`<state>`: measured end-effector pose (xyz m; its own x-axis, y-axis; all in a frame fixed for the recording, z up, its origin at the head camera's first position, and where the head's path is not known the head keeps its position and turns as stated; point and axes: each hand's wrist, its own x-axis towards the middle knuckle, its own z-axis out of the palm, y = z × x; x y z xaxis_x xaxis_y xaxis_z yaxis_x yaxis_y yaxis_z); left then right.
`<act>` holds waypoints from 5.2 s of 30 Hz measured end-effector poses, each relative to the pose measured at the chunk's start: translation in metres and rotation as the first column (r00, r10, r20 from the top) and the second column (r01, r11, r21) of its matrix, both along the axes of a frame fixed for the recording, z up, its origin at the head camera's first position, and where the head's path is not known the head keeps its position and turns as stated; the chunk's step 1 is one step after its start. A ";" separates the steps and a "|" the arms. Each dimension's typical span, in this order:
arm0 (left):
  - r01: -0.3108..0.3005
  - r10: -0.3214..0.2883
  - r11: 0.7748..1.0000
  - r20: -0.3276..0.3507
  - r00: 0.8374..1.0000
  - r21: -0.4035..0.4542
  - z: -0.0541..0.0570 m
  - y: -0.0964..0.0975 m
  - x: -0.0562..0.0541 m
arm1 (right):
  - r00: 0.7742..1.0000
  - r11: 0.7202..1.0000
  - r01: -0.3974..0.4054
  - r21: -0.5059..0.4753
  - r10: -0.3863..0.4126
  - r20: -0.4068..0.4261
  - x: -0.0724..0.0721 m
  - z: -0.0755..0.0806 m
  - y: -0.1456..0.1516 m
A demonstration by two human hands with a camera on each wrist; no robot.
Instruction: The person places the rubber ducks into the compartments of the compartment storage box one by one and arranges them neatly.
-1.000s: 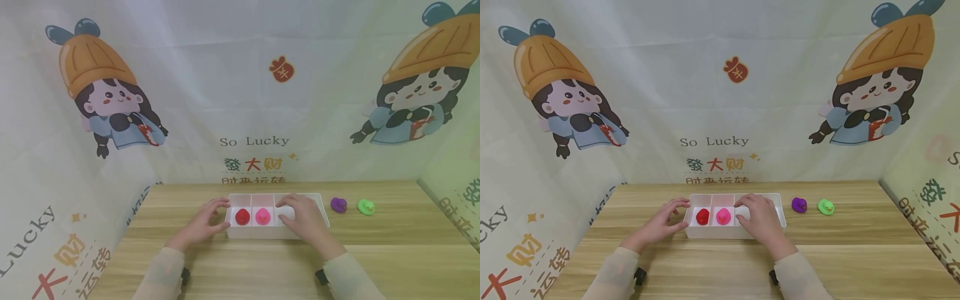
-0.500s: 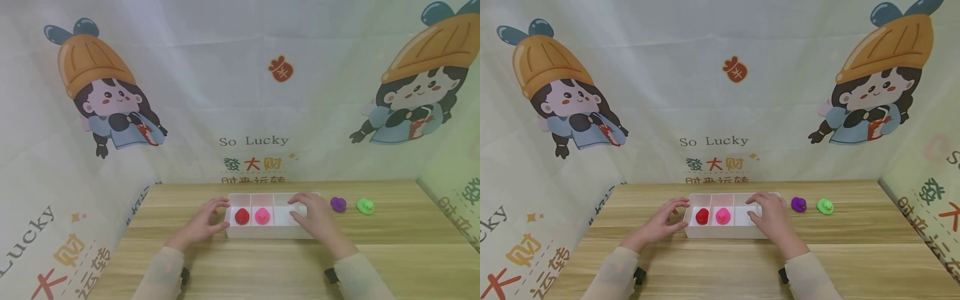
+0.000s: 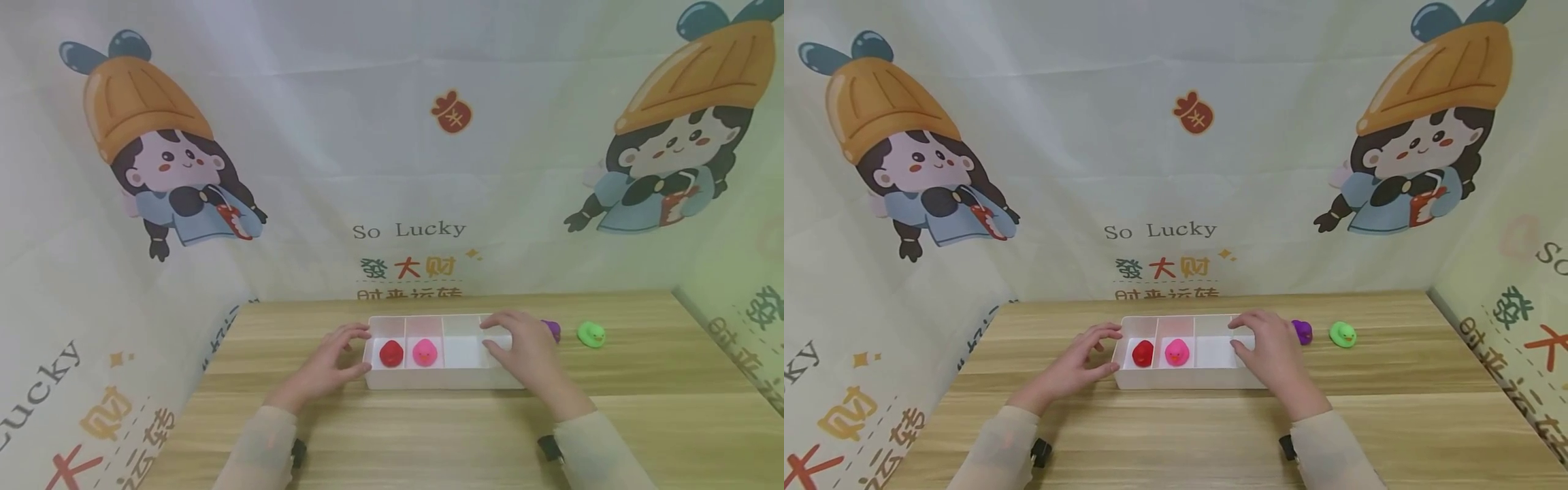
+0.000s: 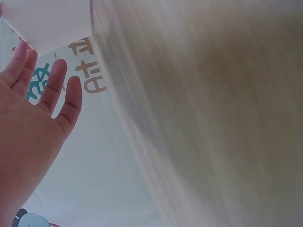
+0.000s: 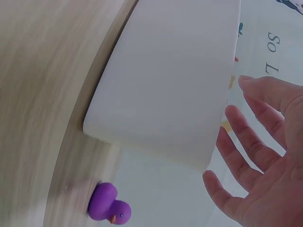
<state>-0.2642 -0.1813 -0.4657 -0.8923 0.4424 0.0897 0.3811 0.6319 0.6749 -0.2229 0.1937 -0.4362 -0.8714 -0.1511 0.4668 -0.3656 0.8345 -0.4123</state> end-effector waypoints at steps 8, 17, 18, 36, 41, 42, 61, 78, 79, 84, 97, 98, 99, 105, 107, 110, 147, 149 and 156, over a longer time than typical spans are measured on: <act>-0.001 0.001 1.000 0.004 1.000 0.004 -0.002 -0.001 0.000 | 0.999 1.000 0.029 -0.009 -0.029 0.027 0.003 0.003 0.012; 0.000 0.000 1.000 0.003 1.000 0.006 0.000 -0.001 0.001 | 0.998 0.999 0.033 -0.007 -0.032 0.058 0.005 0.003 0.025; 0.002 -0.002 1.000 0.003 1.000 0.007 0.000 -0.001 0.001 | 0.998 0.999 0.035 -0.003 -0.035 0.059 0.005 0.003 0.026; 0.011 -0.011 1.000 0.004 1.000 0.011 0.001 -0.001 0.001 | 0.996 0.998 0.058 -0.014 -0.056 0.075 0.006 0.001 0.049; 0.010 -0.010 1.000 -0.004 1.000 0.004 0.001 -0.001 0.001 | 0.996 0.998 0.062 -0.034 -0.059 0.064 0.006 -0.002 0.058; 0.012 -0.012 1.000 -0.005 1.000 0.005 0.001 -0.001 0.000 | 0.996 0.997 0.063 -0.034 -0.061 0.059 0.006 -0.002 0.059; 0.009 -0.009 1.000 0.011 1.000 0.013 0.003 0.001 0.002 | 0.990 0.993 0.106 0.053 -0.110 0.088 0.006 -0.006 0.088; 0.026 -0.026 1.000 -0.018 1.000 0.001 0.002 0.000 0.000 | 0.981 0.990 0.105 0.095 -0.119 0.154 -0.007 -0.008 0.104; 0.027 -0.027 1.000 -0.019 0.999 0.000 0.002 0.000 0.000 | 0.981 0.990 0.102 0.095 -0.116 0.157 -0.007 -0.008 0.105; 0.028 -0.028 1.000 -0.023 0.999 0.007 0.002 0.000 0.000 | 0.980 0.991 0.090 0.103 -0.106 0.167 -0.010 -0.009 0.108; 0.016 -0.016 1.000 -0.008 1.000 -0.006 0.001 0.000 0.000 | 0.977 0.988 0.078 0.131 -0.102 0.186 -0.019 -0.017 0.115; 0.014 -0.014 1.000 -0.006 1.000 -0.005 0.001 0.000 0.000 | 0.977 0.988 0.076 0.134 -0.101 0.188 -0.019 -0.018 0.116; 0.013 -0.013 1.000 -0.005 1.000 -0.004 0.001 0.000 -0.001 | 0.977 0.988 0.075 0.137 -0.100 0.189 -0.020 -0.018 0.116; 0.008 -0.008 1.000 0.001 1.000 -0.003 0.002 0.001 0.000 | 0.978 0.989 0.061 0.137 -0.087 0.192 -0.024 -0.020 0.116; 0.006 -0.006 1.000 0.000 1.000 -0.006 0.002 0.001 0.000 | 0.978 0.989 0.054 0.134 -0.080 0.192 -0.025 -0.021 0.117; 0.006 -0.006 1.000 -0.002 1.000 -0.007 0.002 0.001 0.000 | 0.978 0.990 0.047 0.132 -0.073 0.195 -0.025 -0.021 0.118; -0.003 0.003 1.000 0.001 1.000 -0.008 0.001 0.002 0.001 | 0.968 0.992 0.066 0.111 -0.091 0.235 -0.025 -0.021 0.116; -0.007 0.007 1.000 0.005 1.000 -0.010 0.002 0.002 0.001 | 0.968 0.992 0.066 0.107 -0.090 0.233 -0.024 -0.020 0.116; -0.009 0.009 1.000 0.013 1.000 -0.009 0.000 0.001 0.003 | 0.970 0.994 0.057 0.094 -0.077 0.229 -0.020 -0.020 0.116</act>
<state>-0.2608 -0.1801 -0.4655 -0.8973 0.4350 0.0744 0.3667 0.6411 0.6742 -0.2434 0.3094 -0.4564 -0.9639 -0.1194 0.2382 -0.2102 0.8900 -0.4047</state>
